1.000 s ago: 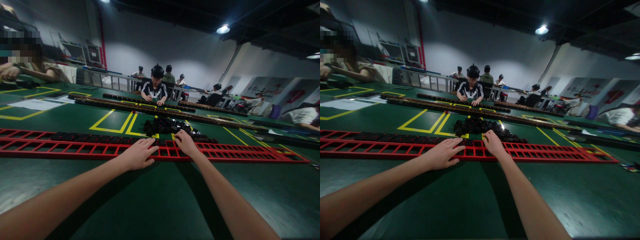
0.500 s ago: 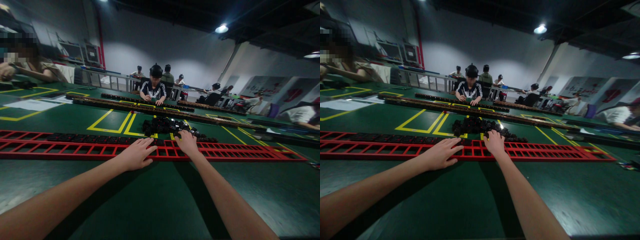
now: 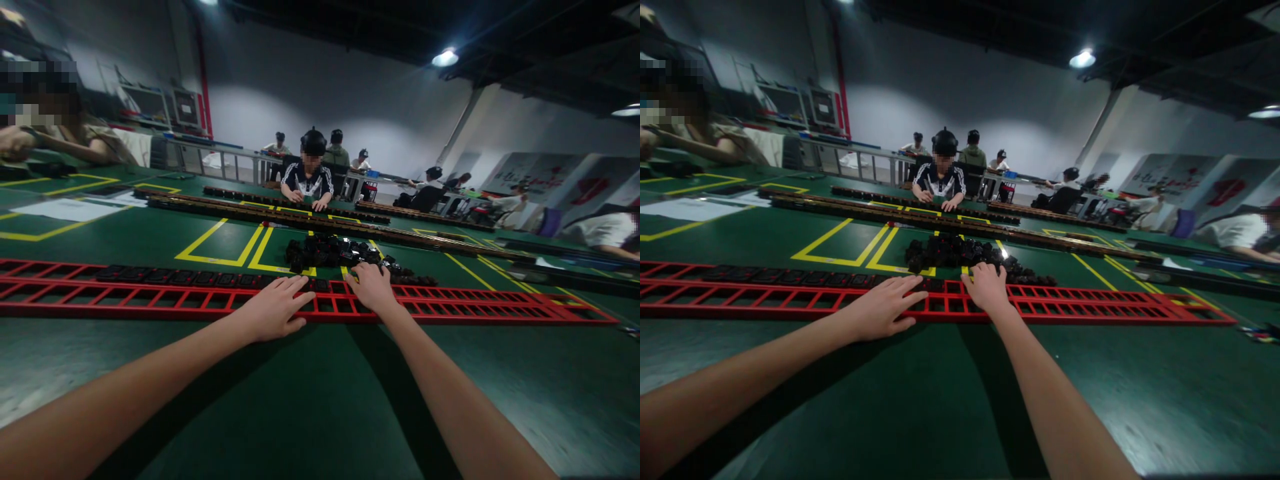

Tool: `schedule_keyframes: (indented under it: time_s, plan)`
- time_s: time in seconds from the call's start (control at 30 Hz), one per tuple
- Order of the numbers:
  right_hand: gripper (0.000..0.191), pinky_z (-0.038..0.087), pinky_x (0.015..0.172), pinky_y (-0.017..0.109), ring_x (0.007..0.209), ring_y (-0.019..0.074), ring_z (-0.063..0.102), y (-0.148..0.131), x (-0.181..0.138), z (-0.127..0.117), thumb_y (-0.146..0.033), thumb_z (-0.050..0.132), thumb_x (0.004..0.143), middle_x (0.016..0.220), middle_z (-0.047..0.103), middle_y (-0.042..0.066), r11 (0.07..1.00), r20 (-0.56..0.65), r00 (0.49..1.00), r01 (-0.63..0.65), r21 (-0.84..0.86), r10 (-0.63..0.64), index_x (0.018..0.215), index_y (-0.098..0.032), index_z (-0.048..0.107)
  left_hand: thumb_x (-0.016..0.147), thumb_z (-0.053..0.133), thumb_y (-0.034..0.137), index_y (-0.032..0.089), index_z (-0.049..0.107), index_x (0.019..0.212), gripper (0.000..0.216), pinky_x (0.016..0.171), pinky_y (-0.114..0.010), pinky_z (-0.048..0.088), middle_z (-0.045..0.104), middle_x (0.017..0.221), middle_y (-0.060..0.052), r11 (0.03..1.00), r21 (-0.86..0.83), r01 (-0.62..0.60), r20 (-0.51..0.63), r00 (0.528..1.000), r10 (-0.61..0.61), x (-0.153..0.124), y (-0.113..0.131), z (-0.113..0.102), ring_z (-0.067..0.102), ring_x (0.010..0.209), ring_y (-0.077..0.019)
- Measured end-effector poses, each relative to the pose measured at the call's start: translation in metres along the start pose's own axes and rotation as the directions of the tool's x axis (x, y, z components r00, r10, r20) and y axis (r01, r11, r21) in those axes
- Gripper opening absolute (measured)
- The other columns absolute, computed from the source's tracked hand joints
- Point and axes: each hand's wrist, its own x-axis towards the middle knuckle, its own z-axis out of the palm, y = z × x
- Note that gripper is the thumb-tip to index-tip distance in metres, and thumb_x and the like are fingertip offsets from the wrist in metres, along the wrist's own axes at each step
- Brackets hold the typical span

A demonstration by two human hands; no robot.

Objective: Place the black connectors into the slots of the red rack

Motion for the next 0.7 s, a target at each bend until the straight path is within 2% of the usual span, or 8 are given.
schedule_keyframes:
  time_s: [0.1,0.2,0.3,0.4,0.5,0.57,0.63,0.7]
  plan:
    - [0.043,0.024,0.113,0.062,0.127,0.0328,0.050,0.001,0.001,0.001,-0.043,0.040,0.101,0.133,0.060,0.016,0.999,-0.037,0.998,-0.040,0.022,0.041,0.124,-0.015,0.064,0.097,0.053,0.047,0.020,0.048,0.144,0.055,0.118,-0.048,0.028,0.037,0.157,-0.018,1.000,0.006,-0.009,-0.014,1.000,0.009,0.000,-0.001,0.001,0.034,0.145,-0.0339]
    - [0.044,0.025,0.117,0.052,0.138,0.0276,0.043,0.002,0.005,0.004,-0.038,0.043,0.101,0.147,0.051,0.015,0.983,-0.065,0.991,0.127,0.134,-0.119,0.136,-0.015,0.057,0.097,0.053,0.046,0.020,0.048,0.144,0.054,0.117,-0.048,0.029,0.037,0.157,-0.018,1.000,0.009,-0.009,-0.022,1.000,0.009,-0.001,-0.001,0.002,0.035,0.145,-0.0341]
    - [0.047,0.031,0.116,0.046,0.141,0.0249,0.040,0.000,0.011,0.006,-0.039,0.043,0.101,0.154,0.044,0.014,0.939,-0.041,0.962,0.274,0.207,-0.271,0.141,-0.016,0.052,0.097,0.053,0.045,0.019,0.049,0.143,0.054,0.116,-0.050,0.031,0.038,0.156,-0.019,1.000,0.004,-0.004,-0.013,1.000,0.004,0.000,0.000,0.001,0.036,0.144,-0.0352]
    - [0.048,0.035,0.112,0.047,0.142,0.0270,0.039,-0.004,0.016,0.007,-0.042,0.042,0.102,0.159,0.036,0.012,0.935,0.043,0.955,0.278,0.219,-0.293,0.144,-0.020,0.050,0.097,0.052,0.045,0.019,0.050,0.142,0.052,0.116,-0.050,0.032,0.038,0.156,-0.020,1.000,0.007,0.001,-0.008,1.000,-0.001,0.000,0.002,-0.001,0.037,0.144,-0.0356]
    - [0.047,0.036,0.110,0.049,0.135,0.0288,0.046,-0.007,0.017,0.007,-0.044,0.042,0.102,0.148,0.051,0.013,0.952,0.113,0.959,0.235,0.194,-0.260,0.141,-0.021,0.054,0.096,0.053,0.044,0.019,0.051,0.141,0.052,0.115,-0.050,0.033,0.039,0.155,-0.020,1.000,0.018,0.004,-0.016,1.000,-0.003,0.001,0.003,-0.003,0.038,0.143,-0.0354]
    - [0.046,0.037,0.108,0.048,0.129,0.0281,0.051,-0.007,0.017,0.007,-0.044,0.042,0.102,0.139,0.059,0.013,0.959,0.089,0.967,0.221,0.176,-0.239,0.139,-0.021,0.055,0.096,0.053,0.045,0.019,0.051,0.141,0.052,0.115,-0.049,0.033,0.040,0.154,-0.020,1.000,0.021,0.001,-0.018,1.000,-0.001,0.001,0.003,-0.002,0.038,0.143,-0.0354]
    - [0.046,0.036,0.109,0.049,0.131,0.0275,0.048,-0.007,0.016,0.007,-0.044,0.042,0.102,0.144,0.054,0.012,0.956,0.052,0.967,0.239,0.170,-0.251,0.140,-0.022,0.053,0.096,0.054,0.045,0.019,0.051,0.140,0.052,0.115,-0.050,0.033,0.040,0.154,-0.019,1.000,0.017,0.000,-0.020,1.000,0.000,0.000,0.002,-0.002,0.038,0.143,-0.0355]
    - [0.047,0.032,0.112,0.050,0.139,0.0280,0.040,-0.006,0.017,0.008,-0.045,0.041,0.102,0.154,0.043,0.011,0.948,0.068,0.957,0.266,0.173,-0.281,0.143,-0.024,0.050,0.096,0.054,0.044,0.019,0.051,0.141,0.052,0.116,-0.050,0.032,0.040,0.155,-0.019,1.000,0.011,0.001,-0.022,1.000,-0.001,0.000,0.002,-0.001,0.038,0.143,-0.0352]
